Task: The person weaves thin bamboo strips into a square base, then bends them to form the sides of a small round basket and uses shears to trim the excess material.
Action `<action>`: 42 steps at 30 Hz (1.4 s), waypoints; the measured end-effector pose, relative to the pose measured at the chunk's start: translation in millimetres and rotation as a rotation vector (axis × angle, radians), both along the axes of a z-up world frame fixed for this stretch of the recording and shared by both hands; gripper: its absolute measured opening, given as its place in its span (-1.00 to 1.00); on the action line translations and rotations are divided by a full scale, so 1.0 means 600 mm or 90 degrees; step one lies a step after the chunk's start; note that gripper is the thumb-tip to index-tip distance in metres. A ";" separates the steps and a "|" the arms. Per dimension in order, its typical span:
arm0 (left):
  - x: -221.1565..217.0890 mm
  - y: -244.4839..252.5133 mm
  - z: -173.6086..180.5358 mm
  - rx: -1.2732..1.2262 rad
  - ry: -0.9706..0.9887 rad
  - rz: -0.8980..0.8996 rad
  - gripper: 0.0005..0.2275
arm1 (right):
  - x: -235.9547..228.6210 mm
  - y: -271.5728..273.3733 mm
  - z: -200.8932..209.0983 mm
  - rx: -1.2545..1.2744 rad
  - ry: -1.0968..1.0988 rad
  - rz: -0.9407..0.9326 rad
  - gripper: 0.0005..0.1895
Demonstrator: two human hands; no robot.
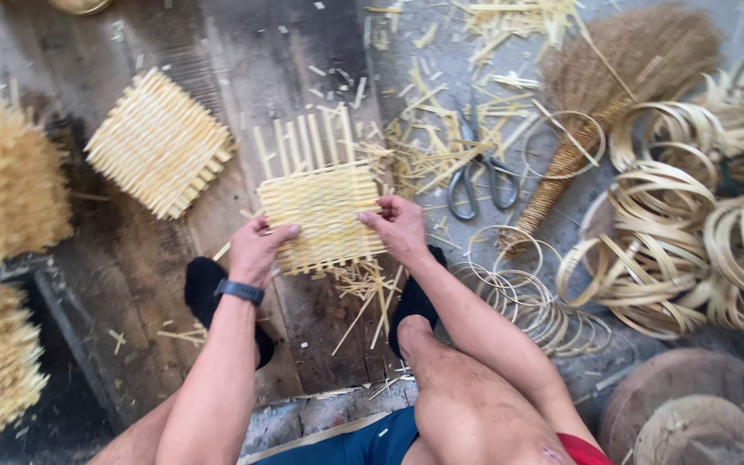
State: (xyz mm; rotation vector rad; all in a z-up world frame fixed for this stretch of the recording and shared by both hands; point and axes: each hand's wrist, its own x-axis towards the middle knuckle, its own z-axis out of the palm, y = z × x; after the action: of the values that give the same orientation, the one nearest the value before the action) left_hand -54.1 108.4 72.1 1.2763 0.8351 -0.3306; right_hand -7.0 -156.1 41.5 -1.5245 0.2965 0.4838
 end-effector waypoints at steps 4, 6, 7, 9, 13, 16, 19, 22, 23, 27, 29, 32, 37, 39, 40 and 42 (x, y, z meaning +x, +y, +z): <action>0.007 0.001 0.019 0.041 0.007 -0.007 -0.42 | 0.036 -0.083 -0.031 -0.144 -0.083 0.008 -0.67; 0.005 0.016 0.034 0.119 0.102 -0.015 -0.37 | 0.075 -0.183 -0.044 -0.406 -0.184 -0.060 -0.77; 0.002 0.018 0.038 0.116 0.077 0.017 -0.37 | 0.098 -0.241 -0.047 -0.557 -0.366 -0.049 -0.87; -0.001 0.035 0.045 0.110 0.026 0.083 -0.36 | 0.128 -0.352 -0.046 -0.894 -0.251 0.094 -0.75; -0.004 0.053 0.031 0.149 -0.056 0.104 -0.44 | 0.141 -0.486 -0.023 -1.275 -0.249 0.352 -0.62; -0.002 0.046 0.031 0.238 -0.131 0.065 -0.50 | 0.127 -0.506 0.013 -1.152 -0.351 0.411 -0.84; 0.008 0.013 0.059 0.405 -0.248 -0.007 -0.60 | 0.129 -0.481 0.059 -0.996 -0.423 0.354 -0.89; 0.021 -0.049 0.108 0.553 -0.336 -0.090 -0.77 | 0.117 -0.435 0.126 -0.829 -0.333 0.251 -0.79; 0.033 -0.076 0.123 0.579 -0.382 -0.128 -0.83 | 0.114 -0.415 0.152 -0.814 -0.289 0.218 -0.79; 0.062 -0.211 0.186 0.373 -0.516 -0.261 -0.86 | 0.106 -0.337 0.273 -0.508 -0.272 -0.033 -0.81; 0.070 -0.272 0.220 0.208 -0.400 -0.281 -0.77 | 0.090 -0.289 0.328 -0.435 -0.441 0.019 -0.83; 0.079 -0.335 0.260 -0.129 -0.373 -0.135 -0.71 | 0.051 -0.202 0.391 -0.274 -0.486 0.106 -0.88; 0.066 -0.291 0.283 -0.371 -0.309 0.006 -0.74 | 0.027 -0.124 0.481 -0.425 -0.761 0.211 -0.72; 0.061 -0.237 0.283 -0.350 -0.312 -0.107 -0.74 | 0.024 -0.113 0.504 -0.479 -0.861 0.238 -0.67; 0.056 -0.220 0.284 -0.339 -0.311 -0.161 -0.74 | 0.029 -0.102 0.507 -0.498 -0.909 0.257 -0.65; 0.041 -0.204 0.293 -0.347 -0.245 -0.165 -0.72 | 0.028 -0.083 0.504 -0.477 -0.910 0.311 -0.65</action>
State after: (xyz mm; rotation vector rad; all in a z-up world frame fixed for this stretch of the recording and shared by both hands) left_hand -29.5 -14.3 247.9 0.8894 0.2213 -0.4637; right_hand 9.9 -206.1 343.6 -2.2833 -1.1405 -0.4928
